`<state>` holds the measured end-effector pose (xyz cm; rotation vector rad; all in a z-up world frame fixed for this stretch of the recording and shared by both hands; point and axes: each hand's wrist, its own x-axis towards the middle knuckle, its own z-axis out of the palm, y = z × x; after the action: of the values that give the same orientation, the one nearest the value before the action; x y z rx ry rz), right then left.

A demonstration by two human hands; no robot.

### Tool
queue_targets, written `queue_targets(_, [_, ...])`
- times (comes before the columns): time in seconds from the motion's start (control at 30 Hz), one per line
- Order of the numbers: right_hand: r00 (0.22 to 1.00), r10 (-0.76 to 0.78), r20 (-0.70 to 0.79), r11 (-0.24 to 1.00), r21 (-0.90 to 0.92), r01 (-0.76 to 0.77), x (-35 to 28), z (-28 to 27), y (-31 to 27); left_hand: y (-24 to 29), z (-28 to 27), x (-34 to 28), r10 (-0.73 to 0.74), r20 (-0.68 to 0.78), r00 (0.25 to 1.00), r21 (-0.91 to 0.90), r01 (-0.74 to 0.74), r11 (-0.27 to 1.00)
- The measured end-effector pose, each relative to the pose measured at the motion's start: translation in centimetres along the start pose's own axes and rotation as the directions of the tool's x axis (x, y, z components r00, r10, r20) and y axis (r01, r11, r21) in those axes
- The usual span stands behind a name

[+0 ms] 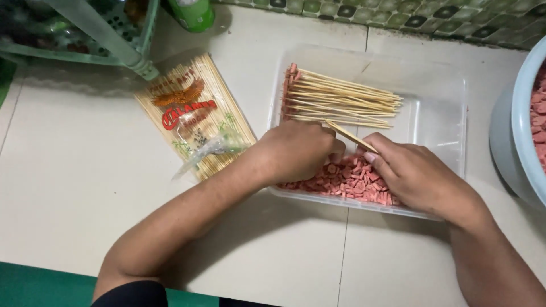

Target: Skewering small diced pieces of pink food onto wooden sticks one by one.

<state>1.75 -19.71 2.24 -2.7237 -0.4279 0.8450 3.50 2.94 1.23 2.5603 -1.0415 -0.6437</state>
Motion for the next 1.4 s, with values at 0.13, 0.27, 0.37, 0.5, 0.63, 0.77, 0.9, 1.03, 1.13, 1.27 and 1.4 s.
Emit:
queue_targets(0.13, [0.993, 0.075, 0.092, 0.996, -0.059, -0.069, 0.1, -0.4, -0.3, 0.2, -0.6, -0.2, 0.035, 0.025, 0.999, -0.041, -0.034, 0.999])
queue_targets(0.27, [0.989, 0.096, 0.111, 0.984, -0.158, -0.078, 0.5, -0.1, 0.1, 0.2, -0.5, 0.1, -0.007, 0.091, 0.996, 0.004, 0.007, 1.0])
queue_targets(0.37, [0.991, 0.098, 0.093, 0.983, -0.165, -0.082, 0.6, 0.2, 0.4, 0.0, 0.0, 0.3, 0.033, 0.088, 0.996, 0.068, -0.039, 0.997])
queue_targets(0.5, [0.99, 0.135, 0.05, 0.978, -0.169, -0.125, 0.7, 0.2, 0.5, -0.2, 0.7, 0.6, 0.07, 0.056, 0.996, 0.145, -0.077, 0.986])
queue_targets(0.63, [0.99, 0.139, 0.035, 0.981, -0.14, -0.133, 0.7, 0.0, 0.3, -0.6, 1.4, 0.9, 0.08, 0.035, 0.996, 0.198, -0.086, 0.976])
queue_targets(0.77, [0.989, 0.146, 0.01, 0.986, -0.087, -0.144, 0.6, -0.2, 0.0, -0.5, 1.4, 0.7, 0.1, -0.013, 0.995, 0.212, -0.095, 0.973])
queue_targets(0.9, [0.988, 0.153, -0.008, 0.987, -0.05, -0.153, 0.5, -0.5, -0.2, -0.6, 1.5, 0.7, 0.119, -0.026, 0.993, 0.205, -0.111, 0.972])
queue_targets(1.03, [0.99, 0.141, -0.014, 0.989, -0.036, -0.141, 0.4, -0.5, -0.2, -0.6, 1.4, 0.7, 0.115, -0.017, 0.993, 0.207, -0.109, 0.972])
queue_targets(1.13, [0.992, 0.119, -0.03, 0.993, -0.014, -0.119, 0.4, -0.5, -0.1, -0.6, 1.3, 0.7, 0.107, -0.017, 0.994, 0.193, -0.101, 0.976])
queue_targets(1.27, [0.992, 0.117, -0.048, 0.993, 0.005, -0.117, 0.4, -0.5, -0.1, -0.6, 1.3, 0.6, 0.103, -0.005, 0.995, 0.179, -0.1, 0.979])
queue_targets(1.4, [0.991, 0.079, -0.106, 0.996, 0.06, -0.073, 0.2, -0.6, -0.3, -0.7, 1.2, 0.7, 0.089, -0.001, 0.996, 0.117, -0.088, 0.989])
